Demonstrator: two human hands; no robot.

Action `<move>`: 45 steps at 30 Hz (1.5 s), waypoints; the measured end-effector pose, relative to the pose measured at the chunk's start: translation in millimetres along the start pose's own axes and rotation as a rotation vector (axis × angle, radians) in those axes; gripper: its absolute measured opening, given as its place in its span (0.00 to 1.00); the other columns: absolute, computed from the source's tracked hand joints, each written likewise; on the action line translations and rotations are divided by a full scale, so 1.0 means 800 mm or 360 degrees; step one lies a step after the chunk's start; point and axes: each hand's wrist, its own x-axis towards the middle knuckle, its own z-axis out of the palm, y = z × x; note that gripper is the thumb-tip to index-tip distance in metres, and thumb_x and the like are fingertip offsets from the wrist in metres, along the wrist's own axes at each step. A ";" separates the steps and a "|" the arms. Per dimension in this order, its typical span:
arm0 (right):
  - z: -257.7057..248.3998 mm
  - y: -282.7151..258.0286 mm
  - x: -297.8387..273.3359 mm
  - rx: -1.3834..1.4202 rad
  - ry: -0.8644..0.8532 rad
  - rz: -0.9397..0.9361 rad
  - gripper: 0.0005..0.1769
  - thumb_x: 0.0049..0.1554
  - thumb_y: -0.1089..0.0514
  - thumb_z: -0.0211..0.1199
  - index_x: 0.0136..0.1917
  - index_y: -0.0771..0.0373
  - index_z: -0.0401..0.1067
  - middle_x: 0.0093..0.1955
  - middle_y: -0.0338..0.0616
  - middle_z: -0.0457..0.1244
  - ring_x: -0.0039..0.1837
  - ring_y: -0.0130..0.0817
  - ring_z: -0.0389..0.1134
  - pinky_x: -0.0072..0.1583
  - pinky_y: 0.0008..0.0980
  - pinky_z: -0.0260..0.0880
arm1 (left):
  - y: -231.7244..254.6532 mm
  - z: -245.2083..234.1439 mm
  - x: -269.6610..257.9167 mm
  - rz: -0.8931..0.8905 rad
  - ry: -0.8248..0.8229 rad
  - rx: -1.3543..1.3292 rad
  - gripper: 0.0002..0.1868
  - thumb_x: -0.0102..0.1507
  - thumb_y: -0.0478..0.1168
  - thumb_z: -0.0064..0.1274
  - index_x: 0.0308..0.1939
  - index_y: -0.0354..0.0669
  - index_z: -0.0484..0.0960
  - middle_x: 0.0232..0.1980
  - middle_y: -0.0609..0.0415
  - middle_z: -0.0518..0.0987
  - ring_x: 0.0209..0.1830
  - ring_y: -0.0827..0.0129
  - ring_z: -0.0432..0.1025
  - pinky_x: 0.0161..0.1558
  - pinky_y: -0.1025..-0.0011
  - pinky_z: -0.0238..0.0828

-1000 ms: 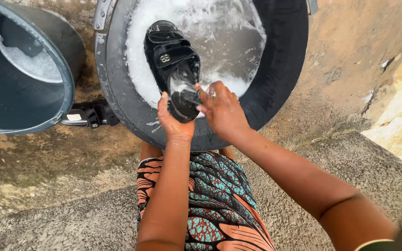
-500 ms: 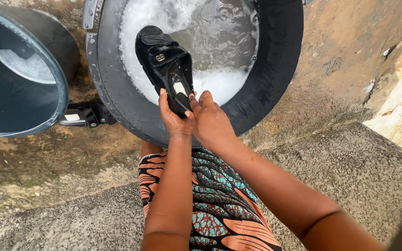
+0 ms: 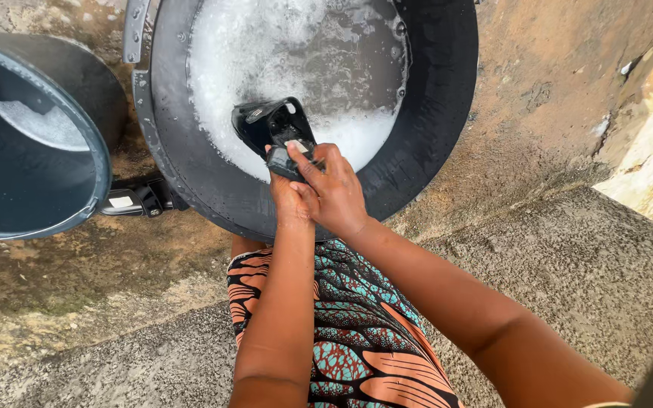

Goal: The person washes sandals by taking them to a wash basin, dipping a brush into soapy water, and scrubbing the soles and tops of each sandal.

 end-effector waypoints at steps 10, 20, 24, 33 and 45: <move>-0.023 0.039 -0.008 0.0223 -0.0130 -0.0273 0.39 0.50 0.53 0.76 0.74 0.42 0.69 0.53 0.43 0.59 0.55 0.42 0.64 0.60 0.41 0.70 | 0.008 0.048 -0.056 -0.0209 -0.0660 0.0052 0.40 0.71 0.68 0.40 0.64 0.32 0.75 0.53 0.37 0.80 0.53 0.46 0.75 0.52 0.54 0.76; -0.050 0.084 -0.006 0.0126 -0.0221 -0.0417 0.38 0.48 0.55 0.76 0.71 0.42 0.72 0.50 0.45 0.58 0.53 0.44 0.64 0.55 0.42 0.68 | 0.003 0.049 -0.041 -0.0199 -0.0255 0.0031 0.30 0.67 0.63 0.51 0.61 0.44 0.77 0.55 0.46 0.80 0.55 0.48 0.75 0.61 0.45 0.73; -0.018 0.053 -0.001 -0.0036 -0.0070 -0.0522 0.38 0.48 0.56 0.75 0.72 0.41 0.72 0.53 0.44 0.60 0.53 0.42 0.64 0.61 0.46 0.70 | 0.000 0.051 -0.041 -0.0161 -0.0369 0.0018 0.29 0.69 0.60 0.52 0.64 0.42 0.76 0.58 0.45 0.80 0.58 0.48 0.74 0.62 0.47 0.71; -0.035 0.069 0.001 -0.0034 -0.0203 -0.0419 0.38 0.50 0.54 0.73 0.73 0.42 0.71 0.52 0.46 0.59 0.52 0.44 0.64 0.56 0.42 0.69 | -0.003 0.012 -0.022 -0.0177 -0.0386 -0.0158 0.18 0.72 0.51 0.57 0.56 0.41 0.78 0.55 0.51 0.79 0.57 0.59 0.73 0.62 0.55 0.73; -0.031 0.055 -0.006 0.0063 -0.0135 -0.0393 0.37 0.50 0.55 0.75 0.73 0.44 0.70 0.51 0.45 0.57 0.52 0.45 0.63 0.56 0.43 0.69 | -0.030 -0.028 -0.007 -0.0316 -0.0297 -0.0349 0.15 0.67 0.44 0.60 0.52 0.39 0.78 0.53 0.45 0.77 0.54 0.54 0.72 0.54 0.55 0.74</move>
